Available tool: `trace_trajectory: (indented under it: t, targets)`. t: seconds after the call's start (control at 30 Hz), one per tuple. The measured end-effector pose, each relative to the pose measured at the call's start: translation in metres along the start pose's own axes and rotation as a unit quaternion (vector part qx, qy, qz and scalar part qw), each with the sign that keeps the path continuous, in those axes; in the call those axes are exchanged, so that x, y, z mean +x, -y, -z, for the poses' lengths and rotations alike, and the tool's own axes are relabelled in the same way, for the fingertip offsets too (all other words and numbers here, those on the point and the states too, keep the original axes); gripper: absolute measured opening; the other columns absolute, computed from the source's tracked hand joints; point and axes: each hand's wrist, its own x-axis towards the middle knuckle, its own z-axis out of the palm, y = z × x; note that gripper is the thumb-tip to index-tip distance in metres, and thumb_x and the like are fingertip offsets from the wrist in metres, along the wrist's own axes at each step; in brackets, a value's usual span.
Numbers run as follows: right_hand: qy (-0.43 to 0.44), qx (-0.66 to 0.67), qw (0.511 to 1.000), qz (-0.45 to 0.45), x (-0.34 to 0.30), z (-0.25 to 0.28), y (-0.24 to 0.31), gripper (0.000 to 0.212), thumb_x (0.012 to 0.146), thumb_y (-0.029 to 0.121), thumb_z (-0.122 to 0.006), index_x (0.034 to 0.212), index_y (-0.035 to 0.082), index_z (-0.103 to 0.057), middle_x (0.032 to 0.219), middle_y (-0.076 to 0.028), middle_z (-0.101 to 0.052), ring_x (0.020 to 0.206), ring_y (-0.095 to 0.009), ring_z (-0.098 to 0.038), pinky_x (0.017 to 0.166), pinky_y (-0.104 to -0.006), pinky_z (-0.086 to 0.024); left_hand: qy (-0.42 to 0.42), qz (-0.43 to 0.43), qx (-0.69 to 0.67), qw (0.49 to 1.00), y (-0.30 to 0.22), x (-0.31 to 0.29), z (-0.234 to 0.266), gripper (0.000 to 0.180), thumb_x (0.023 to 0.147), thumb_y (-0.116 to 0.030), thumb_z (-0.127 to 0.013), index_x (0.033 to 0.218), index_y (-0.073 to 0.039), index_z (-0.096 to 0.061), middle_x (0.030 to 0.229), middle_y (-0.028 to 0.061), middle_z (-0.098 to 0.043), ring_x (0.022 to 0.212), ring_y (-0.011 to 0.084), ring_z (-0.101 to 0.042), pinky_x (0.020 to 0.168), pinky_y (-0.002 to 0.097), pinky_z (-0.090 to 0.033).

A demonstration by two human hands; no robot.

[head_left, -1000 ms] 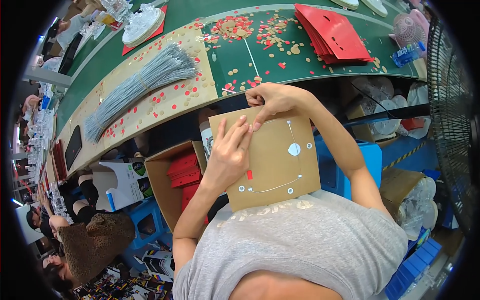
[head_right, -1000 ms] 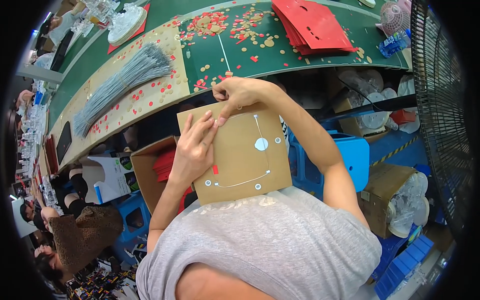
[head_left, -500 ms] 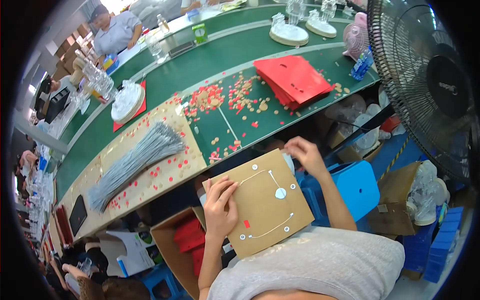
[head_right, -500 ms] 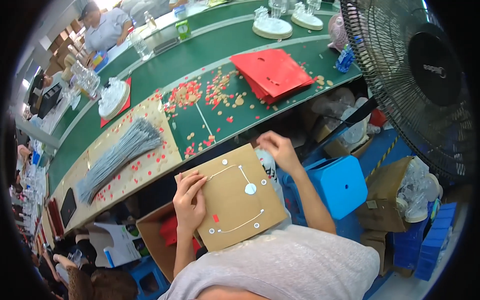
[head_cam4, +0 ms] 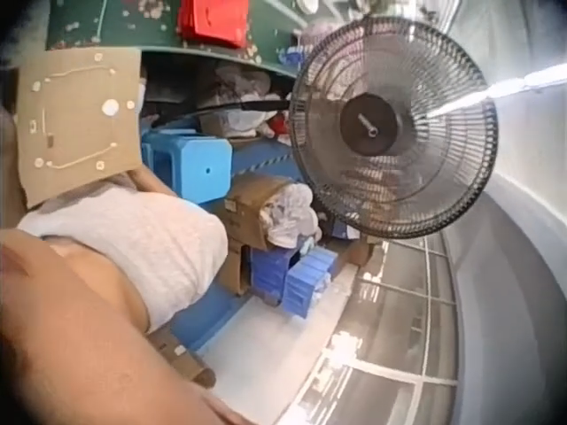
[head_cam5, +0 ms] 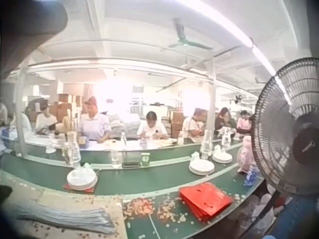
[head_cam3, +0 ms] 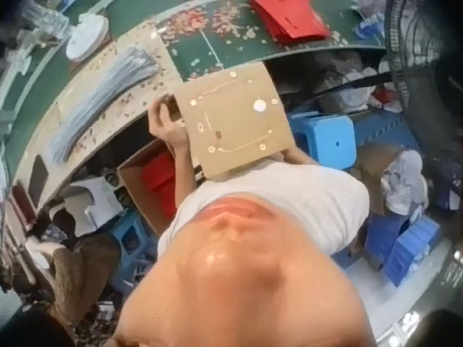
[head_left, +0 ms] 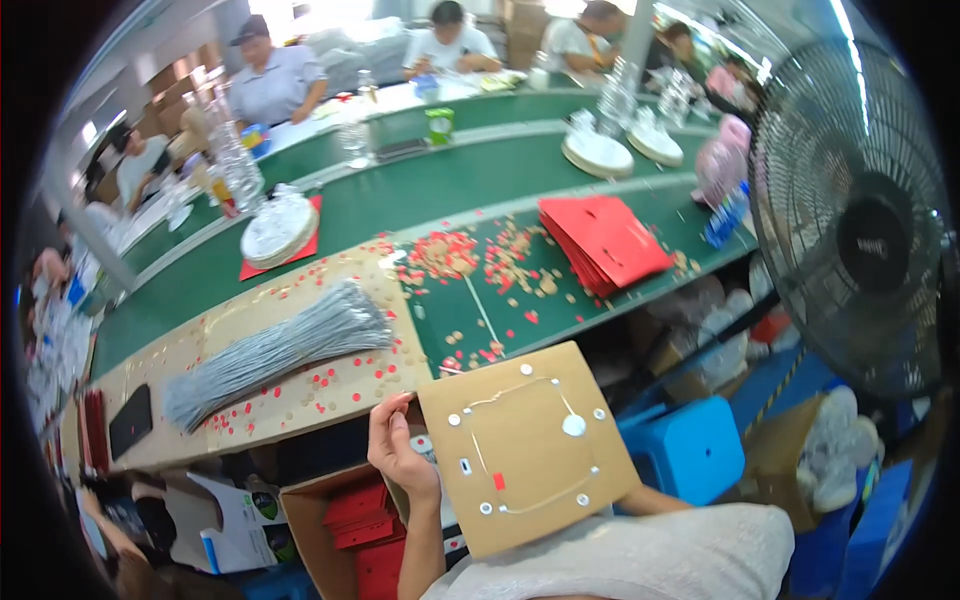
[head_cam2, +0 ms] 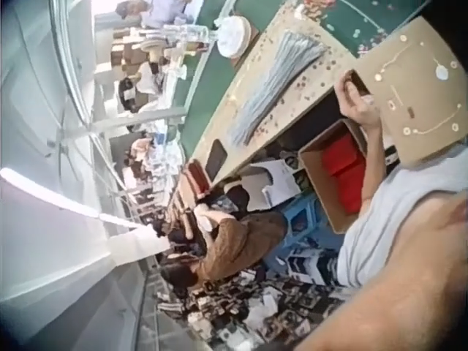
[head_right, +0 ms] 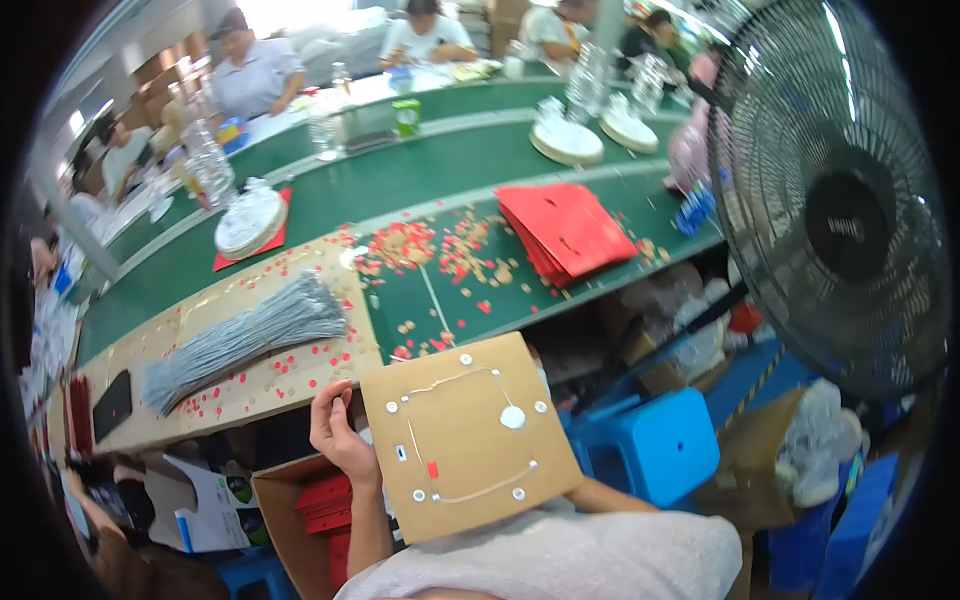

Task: Attaching a wire to a cardboard backing using clips and inspecting a lamp base on an assembly line.

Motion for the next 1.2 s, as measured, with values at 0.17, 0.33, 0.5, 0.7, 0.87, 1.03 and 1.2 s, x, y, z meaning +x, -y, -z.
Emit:
trace_trajectory:
  t: [0.17,0.33,0.5,0.7,0.87,1.03,1.2]
  targets:
    - [-0.005,-0.132,0.984,0.121,0.031,0.044,0.002,0.047,0.092,0.022,-0.069,0.133,0.002,-0.059,0.133,-0.018,-0.060,0.122,-0.028,-0.060,0.099,-0.0428,-0.051,-0.016,-0.003,0.030,0.999,0.010,0.053,0.011,0.025,0.097,-0.003,-0.048,0.118,0.000,-0.061,0.105,0.0066,-0.067,0.101,0.0151,-0.062,0.090,0.0314,-0.047]
    - [-0.036,-0.246,0.944,0.218,0.134,0.104,0.091,0.049,0.092,0.022,-0.069,0.134,0.001,-0.057,0.137,-0.021,-0.057,0.125,-0.029,-0.058,0.100,-0.0436,-0.050,0.003,-0.126,0.143,0.982,0.051,0.092,0.005,0.021,0.092,0.005,-0.054,0.109,-0.001,-0.065,0.098,0.0088,-0.068,0.088,0.0179,-0.066,0.080,0.0304,-0.051]
    - [-0.098,-0.191,0.906,0.365,0.241,0.062,0.271,0.045,0.090,0.019,-0.067,0.129,-0.002,-0.058,0.124,-0.022,-0.064,0.118,-0.033,-0.062,0.099,-0.0433,-0.050,0.038,-0.154,0.152,0.976,0.075,0.093,-0.005,0.016,0.090,0.008,-0.057,0.093,-0.002,-0.069,0.081,0.0079,-0.069,0.068,0.0181,-0.066,0.066,0.0297,-0.053]
    - [-0.107,-0.481,0.767,0.411,0.349,0.003,0.393,0.063,0.090,0.026,-0.066,0.149,0.010,-0.048,0.122,-0.025,-0.066,0.117,-0.042,-0.062,0.098,-0.0478,-0.050,0.030,-0.129,0.156,0.979,0.089,0.087,-0.007,0.014,0.089,0.007,-0.058,0.094,-0.002,-0.068,0.083,0.0102,-0.069,0.069,0.0193,-0.067,0.063,0.0322,-0.052]
    - [0.017,-0.762,0.597,0.252,0.465,-0.083,0.433,0.065,0.090,0.032,-0.069,0.151,0.031,-0.049,0.122,-0.017,-0.069,0.117,-0.032,-0.066,0.100,-0.0494,-0.049,0.083,-0.200,0.230,0.949,0.087,0.088,-0.006,0.015,0.082,0.008,-0.061,0.092,-0.001,-0.067,0.084,0.0122,-0.067,0.072,0.0290,-0.066,0.067,0.0377,-0.053]
    - [0.042,-0.888,0.380,0.257,0.561,-0.125,0.390,0.035,0.095,0.024,-0.063,0.129,0.023,-0.070,0.117,-0.006,-0.074,0.113,-0.022,-0.069,0.104,-0.0472,-0.041,0.061,-0.263,0.219,0.938,0.091,0.083,-0.005,0.026,0.069,0.014,-0.060,0.090,0.001,-0.069,0.084,0.0140,-0.069,0.069,0.0310,-0.068,0.061,0.0375,-0.055]
    - [0.005,-0.912,0.309,0.271,0.621,-0.166,0.343,0.024,0.097,0.022,-0.058,0.105,0.020,-0.081,0.111,0.001,-0.076,0.110,-0.020,-0.069,0.104,-0.0458,-0.034,0.039,-0.254,0.266,0.929,0.088,0.082,-0.010,0.027,0.066,0.012,-0.059,0.088,0.001,-0.070,0.083,0.0129,-0.068,0.068,0.0292,-0.067,0.060,0.0366,-0.054]
